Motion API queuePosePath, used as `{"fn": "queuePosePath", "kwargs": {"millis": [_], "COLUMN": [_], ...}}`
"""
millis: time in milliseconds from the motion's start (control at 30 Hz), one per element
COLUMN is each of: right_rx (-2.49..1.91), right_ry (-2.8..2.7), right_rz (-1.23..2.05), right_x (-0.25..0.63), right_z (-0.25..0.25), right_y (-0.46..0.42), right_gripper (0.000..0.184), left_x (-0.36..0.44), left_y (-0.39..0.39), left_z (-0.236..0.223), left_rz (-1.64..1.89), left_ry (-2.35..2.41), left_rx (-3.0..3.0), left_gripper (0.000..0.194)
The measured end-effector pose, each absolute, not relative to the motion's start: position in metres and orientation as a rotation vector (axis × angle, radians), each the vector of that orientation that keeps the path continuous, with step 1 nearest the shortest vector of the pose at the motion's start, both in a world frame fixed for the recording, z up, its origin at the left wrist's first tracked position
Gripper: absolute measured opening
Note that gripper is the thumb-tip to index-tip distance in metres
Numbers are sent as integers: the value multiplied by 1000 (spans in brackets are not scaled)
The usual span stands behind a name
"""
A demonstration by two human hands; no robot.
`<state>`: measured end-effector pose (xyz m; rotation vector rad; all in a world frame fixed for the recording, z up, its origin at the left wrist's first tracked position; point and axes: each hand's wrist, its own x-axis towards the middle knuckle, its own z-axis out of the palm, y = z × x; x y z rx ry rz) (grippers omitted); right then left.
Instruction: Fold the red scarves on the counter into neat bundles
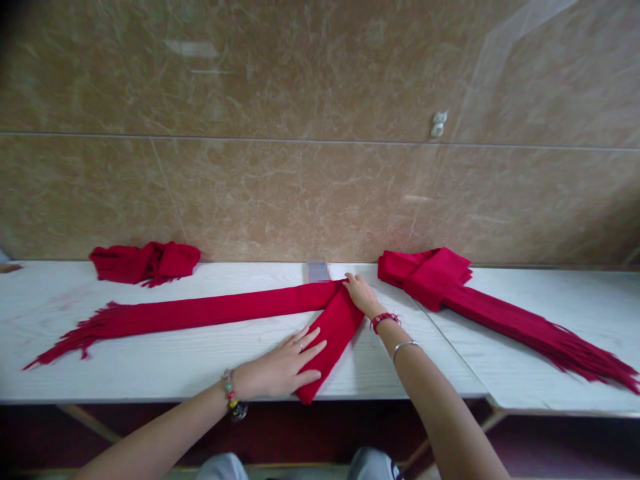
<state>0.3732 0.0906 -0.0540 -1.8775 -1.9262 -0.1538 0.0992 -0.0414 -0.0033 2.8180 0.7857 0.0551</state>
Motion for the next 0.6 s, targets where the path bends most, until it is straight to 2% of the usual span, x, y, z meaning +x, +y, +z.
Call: {"fn": "queuePosePath", "kwargs": {"millis": [67,167,233,267,400,600], "right_rx": [-1857,-1817,-1791,-1777,-1729,-1614], "right_ry": [-1929,-1912,-1877,-1857,-1784,-1616], "right_rz": [-161,-172,-184,-190,-223,-380], "right_x": [378,389,396,400,410,428], "right_z": [-55,-56,-57,-57,-59,-48], "right_y": [90,87,83,81,73,68], "right_gripper": [34,34,34,34,36,41], "left_x": [77,24,-12,-27,-48,-19], "left_y": [-29,5,29,40,67,91], "left_z": [2,3,0,-1,-7,-6], "left_rz": [88,221,73,-45,-122,-100], "left_ry": [871,1463,1924,2000,1940,1878], "left_rx": [2834,2807,2535,2395,2355,2362], "left_gripper": [51,50,53,56,59,62]}}
